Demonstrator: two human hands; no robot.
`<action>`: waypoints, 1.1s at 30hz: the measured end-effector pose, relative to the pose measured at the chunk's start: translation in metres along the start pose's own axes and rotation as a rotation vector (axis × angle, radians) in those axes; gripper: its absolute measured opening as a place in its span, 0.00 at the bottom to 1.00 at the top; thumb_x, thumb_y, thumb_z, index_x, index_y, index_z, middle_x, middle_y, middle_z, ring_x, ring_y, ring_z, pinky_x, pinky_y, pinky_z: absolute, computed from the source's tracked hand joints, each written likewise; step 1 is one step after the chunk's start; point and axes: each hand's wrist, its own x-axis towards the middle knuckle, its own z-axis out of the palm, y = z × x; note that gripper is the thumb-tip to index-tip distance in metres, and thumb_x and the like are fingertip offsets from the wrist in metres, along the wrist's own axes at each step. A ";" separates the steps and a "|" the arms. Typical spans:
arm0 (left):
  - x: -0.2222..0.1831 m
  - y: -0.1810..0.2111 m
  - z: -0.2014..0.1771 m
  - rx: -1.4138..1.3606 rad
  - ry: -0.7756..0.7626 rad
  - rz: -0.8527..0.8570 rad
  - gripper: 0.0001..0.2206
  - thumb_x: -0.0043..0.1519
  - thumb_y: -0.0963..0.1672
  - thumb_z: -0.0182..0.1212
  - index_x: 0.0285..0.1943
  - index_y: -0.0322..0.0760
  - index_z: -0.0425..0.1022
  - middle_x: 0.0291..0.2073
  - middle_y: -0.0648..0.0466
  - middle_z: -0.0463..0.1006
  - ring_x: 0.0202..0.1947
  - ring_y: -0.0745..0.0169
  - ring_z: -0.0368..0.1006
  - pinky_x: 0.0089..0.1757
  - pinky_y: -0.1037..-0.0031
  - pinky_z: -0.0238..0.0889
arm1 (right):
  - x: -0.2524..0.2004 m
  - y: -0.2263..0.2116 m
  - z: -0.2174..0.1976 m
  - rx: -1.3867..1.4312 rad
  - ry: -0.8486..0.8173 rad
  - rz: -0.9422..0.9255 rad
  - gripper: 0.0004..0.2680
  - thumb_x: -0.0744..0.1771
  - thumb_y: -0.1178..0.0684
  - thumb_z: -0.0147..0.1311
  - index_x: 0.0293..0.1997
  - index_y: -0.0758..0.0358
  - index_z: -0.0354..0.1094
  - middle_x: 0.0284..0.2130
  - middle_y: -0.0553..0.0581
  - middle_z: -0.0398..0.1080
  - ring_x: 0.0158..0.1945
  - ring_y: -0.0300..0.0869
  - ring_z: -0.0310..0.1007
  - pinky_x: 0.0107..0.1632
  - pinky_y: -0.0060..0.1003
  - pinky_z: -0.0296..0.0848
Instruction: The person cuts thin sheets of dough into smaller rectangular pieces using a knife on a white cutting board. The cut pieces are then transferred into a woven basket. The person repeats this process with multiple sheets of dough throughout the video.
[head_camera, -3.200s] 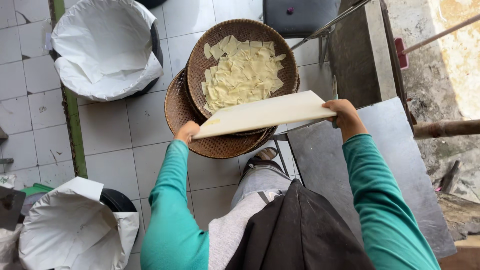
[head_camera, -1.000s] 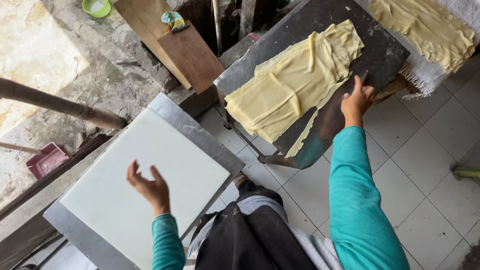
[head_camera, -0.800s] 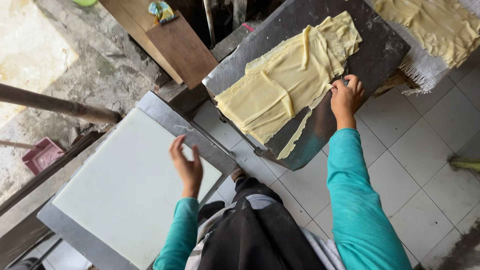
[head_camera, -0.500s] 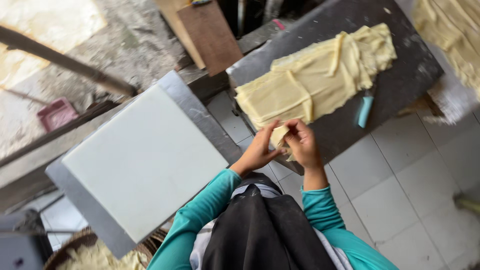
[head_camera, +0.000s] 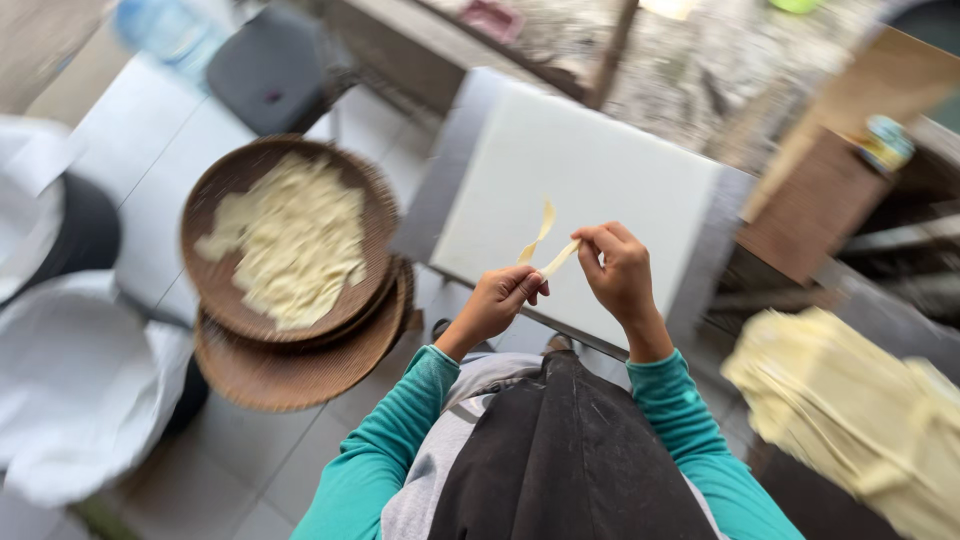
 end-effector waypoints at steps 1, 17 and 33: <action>-0.014 -0.008 -0.027 -0.014 0.063 0.024 0.12 0.71 0.45 0.54 0.42 0.32 0.80 0.27 0.59 0.76 0.30 0.74 0.69 0.34 0.80 0.65 | 0.016 -0.003 0.034 0.009 -0.012 -0.041 0.04 0.67 0.64 0.56 0.41 0.66 0.77 0.31 0.58 0.73 0.28 0.43 0.70 0.33 0.38 0.69; -0.146 -0.125 -0.319 0.616 0.815 0.080 0.32 0.56 0.49 0.75 0.64 0.27 0.69 0.47 0.40 0.78 0.49 0.46 0.74 0.44 0.56 0.67 | 0.096 -0.135 0.428 0.262 -1.004 -0.225 0.05 0.65 0.59 0.53 0.40 0.63 0.75 0.32 0.58 0.77 0.34 0.45 0.78 0.40 0.40 0.76; -0.119 -0.197 -0.367 -0.644 0.857 -0.030 0.10 0.67 0.41 0.59 0.56 0.35 0.78 0.45 0.55 0.82 0.19 0.82 0.59 0.22 0.87 0.54 | 0.092 -0.145 0.464 0.302 -1.213 -0.108 0.33 0.60 0.56 0.64 0.73 0.60 0.48 0.63 0.66 0.60 0.67 0.54 0.60 0.68 0.46 0.63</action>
